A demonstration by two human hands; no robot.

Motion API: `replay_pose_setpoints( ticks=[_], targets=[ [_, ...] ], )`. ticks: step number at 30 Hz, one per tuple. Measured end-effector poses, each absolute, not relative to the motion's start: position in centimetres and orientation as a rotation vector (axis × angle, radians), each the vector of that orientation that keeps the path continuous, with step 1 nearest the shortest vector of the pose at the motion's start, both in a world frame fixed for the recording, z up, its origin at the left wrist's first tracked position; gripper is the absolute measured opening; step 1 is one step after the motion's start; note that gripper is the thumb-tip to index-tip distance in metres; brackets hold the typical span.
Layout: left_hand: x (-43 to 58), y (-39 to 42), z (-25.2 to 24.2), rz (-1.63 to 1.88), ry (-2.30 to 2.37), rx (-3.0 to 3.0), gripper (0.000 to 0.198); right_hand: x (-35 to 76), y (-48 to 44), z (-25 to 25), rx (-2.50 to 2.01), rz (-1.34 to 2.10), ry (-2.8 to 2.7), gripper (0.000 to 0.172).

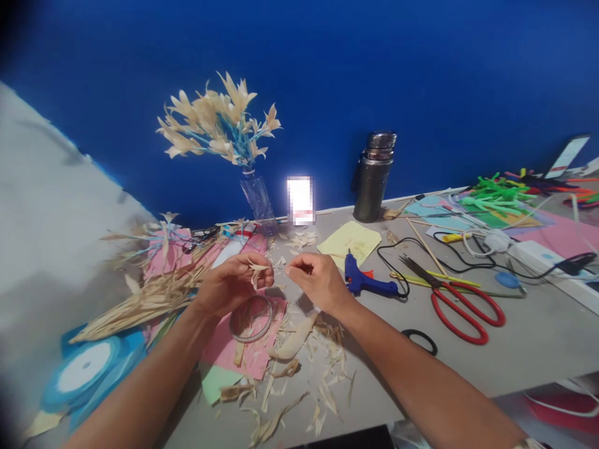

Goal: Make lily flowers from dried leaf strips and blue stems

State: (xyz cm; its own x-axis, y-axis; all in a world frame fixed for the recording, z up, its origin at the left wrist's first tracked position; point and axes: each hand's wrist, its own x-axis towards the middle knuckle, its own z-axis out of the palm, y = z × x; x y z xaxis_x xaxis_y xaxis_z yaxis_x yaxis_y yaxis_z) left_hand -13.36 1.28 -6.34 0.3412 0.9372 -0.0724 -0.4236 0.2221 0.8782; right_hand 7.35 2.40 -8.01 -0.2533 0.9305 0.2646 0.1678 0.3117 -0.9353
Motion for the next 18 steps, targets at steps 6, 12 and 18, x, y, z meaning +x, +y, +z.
replay_pose_setpoints(
  ticks=[6,12,18],
  targets=[
    [-12.9,0.8,-6.7,1.089,0.623,0.886,0.032,6.7,2.4,-8.4,-0.926,1.683,-1.333,0.028],
    [-12.1,0.4,-6.8,1.19,0.703,0.904,0.03,6.0,1.6,-8.8,-0.845,1.916,-1.207,0.038],
    [-11.4,0.4,-6.8,1.26,0.793,0.921,0.032,5.5,1.1,-8.9,-0.831,1.97,-1.116,0.043]
  ],
)
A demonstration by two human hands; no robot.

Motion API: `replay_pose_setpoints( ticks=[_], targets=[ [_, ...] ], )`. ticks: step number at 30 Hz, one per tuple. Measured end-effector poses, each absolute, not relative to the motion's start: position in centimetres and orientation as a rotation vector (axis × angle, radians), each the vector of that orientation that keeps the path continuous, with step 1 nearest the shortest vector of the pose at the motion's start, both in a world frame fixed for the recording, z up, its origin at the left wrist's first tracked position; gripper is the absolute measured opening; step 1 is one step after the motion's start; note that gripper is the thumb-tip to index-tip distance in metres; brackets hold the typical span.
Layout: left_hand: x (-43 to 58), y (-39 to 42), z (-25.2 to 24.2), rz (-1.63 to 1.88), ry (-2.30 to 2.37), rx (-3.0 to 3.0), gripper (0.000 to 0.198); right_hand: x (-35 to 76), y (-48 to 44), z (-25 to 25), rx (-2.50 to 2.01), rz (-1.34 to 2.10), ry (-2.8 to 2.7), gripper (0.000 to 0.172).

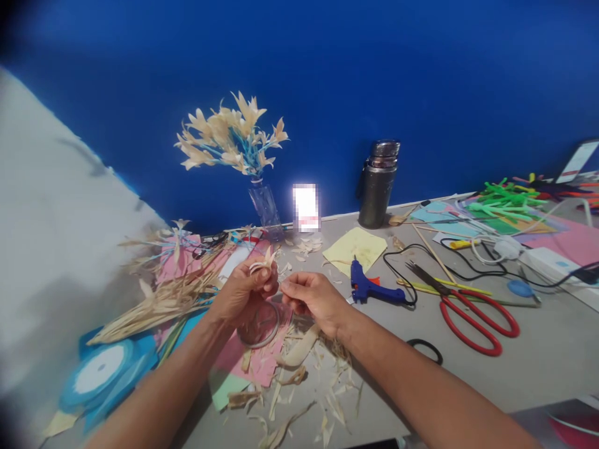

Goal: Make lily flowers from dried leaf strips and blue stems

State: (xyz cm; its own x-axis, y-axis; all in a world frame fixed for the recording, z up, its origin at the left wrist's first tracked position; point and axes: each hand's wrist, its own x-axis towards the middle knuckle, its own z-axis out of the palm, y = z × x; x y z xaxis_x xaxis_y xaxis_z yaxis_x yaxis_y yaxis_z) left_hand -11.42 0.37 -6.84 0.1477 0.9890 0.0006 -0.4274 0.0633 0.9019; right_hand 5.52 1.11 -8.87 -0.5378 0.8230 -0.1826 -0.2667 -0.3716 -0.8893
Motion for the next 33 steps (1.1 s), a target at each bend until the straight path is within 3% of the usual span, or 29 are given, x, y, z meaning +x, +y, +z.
replay_pose_setpoints(
  ticks=[19,33],
  targets=[
    [-9.4,-0.2,-7.4,1.254,0.785,0.691,0.04,4.4,-0.4,-9.0,-0.817,1.578,-1.264,0.03],
    [-11.2,-0.2,-6.3,1.264,0.812,1.011,0.033,5.2,0.9,-9.5,-0.763,1.428,-1.449,0.03]
  ],
)
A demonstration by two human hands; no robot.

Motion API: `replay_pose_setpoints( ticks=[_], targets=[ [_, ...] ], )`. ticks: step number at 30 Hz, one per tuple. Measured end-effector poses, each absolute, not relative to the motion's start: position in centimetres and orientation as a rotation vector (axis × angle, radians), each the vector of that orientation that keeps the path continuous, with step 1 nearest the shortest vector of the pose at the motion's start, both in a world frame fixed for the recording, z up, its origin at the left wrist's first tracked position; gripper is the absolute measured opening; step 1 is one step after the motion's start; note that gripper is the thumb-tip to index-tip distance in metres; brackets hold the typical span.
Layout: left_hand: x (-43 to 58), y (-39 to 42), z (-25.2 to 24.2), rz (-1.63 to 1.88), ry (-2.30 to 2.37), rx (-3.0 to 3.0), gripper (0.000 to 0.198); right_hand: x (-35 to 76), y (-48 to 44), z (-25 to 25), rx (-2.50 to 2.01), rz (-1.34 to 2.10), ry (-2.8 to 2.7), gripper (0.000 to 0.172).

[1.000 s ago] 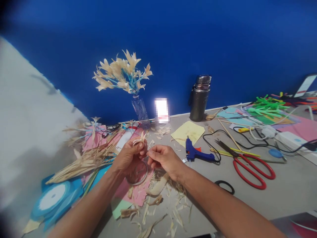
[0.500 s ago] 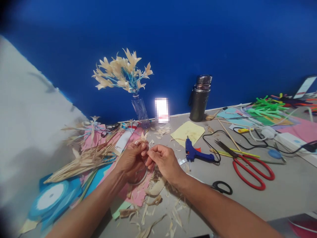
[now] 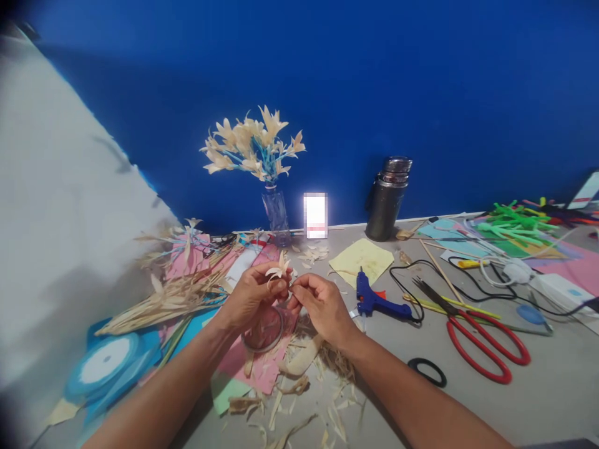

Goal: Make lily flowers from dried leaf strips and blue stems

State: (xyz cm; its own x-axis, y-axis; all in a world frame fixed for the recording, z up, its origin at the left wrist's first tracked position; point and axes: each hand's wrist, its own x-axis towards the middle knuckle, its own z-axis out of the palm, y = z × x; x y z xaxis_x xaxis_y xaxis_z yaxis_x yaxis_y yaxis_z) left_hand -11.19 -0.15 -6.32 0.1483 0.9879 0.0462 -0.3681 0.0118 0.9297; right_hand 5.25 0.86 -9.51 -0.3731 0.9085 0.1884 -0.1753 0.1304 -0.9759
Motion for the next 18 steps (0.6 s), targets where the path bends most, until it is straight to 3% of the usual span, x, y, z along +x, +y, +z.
replay_pose_setpoints(
  ticks=[6,10,18],
  targets=[
    [-11.9,0.2,-6.8,1.196,0.813,1.063,0.033,5.1,0.6,-9.0,-0.72,1.512,-1.479,0.035],
    [-11.9,0.4,-7.0,1.252,0.87,1.076,0.023,5.1,0.5,-9.1,-0.745,1.503,-1.492,0.033],
    [-10.9,0.0,-7.0,1.333,0.99,1.093,0.027,5.2,0.3,-9.3,-0.798,1.43,-1.492,0.028]
  ],
)
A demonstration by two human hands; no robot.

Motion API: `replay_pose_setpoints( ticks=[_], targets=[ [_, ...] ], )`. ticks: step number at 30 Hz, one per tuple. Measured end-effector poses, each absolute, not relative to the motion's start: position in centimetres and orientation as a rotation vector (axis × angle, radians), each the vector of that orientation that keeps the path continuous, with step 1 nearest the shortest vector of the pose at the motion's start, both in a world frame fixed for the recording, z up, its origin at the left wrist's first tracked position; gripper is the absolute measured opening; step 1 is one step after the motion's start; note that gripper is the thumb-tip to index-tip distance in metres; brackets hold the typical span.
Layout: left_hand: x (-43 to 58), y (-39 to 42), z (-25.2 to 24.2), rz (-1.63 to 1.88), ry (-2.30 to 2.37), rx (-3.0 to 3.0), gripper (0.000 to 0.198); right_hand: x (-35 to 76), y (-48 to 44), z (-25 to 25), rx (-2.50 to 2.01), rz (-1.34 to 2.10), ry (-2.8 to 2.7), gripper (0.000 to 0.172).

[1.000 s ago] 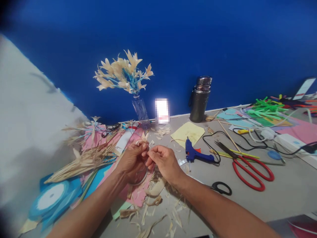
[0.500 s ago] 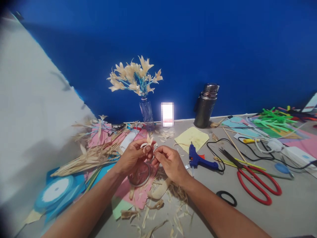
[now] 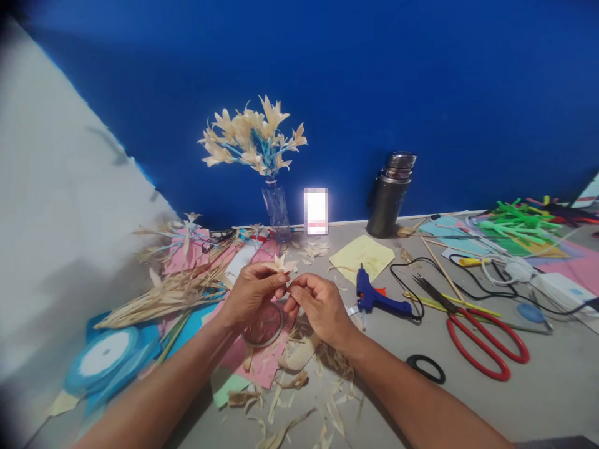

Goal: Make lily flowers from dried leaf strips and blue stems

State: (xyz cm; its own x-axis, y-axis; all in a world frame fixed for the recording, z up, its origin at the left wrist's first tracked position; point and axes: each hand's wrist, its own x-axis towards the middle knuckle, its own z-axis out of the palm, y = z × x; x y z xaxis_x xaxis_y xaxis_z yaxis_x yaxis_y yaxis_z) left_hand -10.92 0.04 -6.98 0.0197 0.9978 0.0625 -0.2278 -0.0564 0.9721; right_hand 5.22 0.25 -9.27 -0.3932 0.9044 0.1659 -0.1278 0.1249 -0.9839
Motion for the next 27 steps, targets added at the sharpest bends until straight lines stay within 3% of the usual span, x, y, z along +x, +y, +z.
replay_pose_setpoints(
  ticks=[27],
  targets=[
    [-10.21,0.01,-7.09,1.385,0.89,0.831,0.035,5.18,0.26,-9.36,-0.802,1.363,-1.461,0.031]
  ],
)
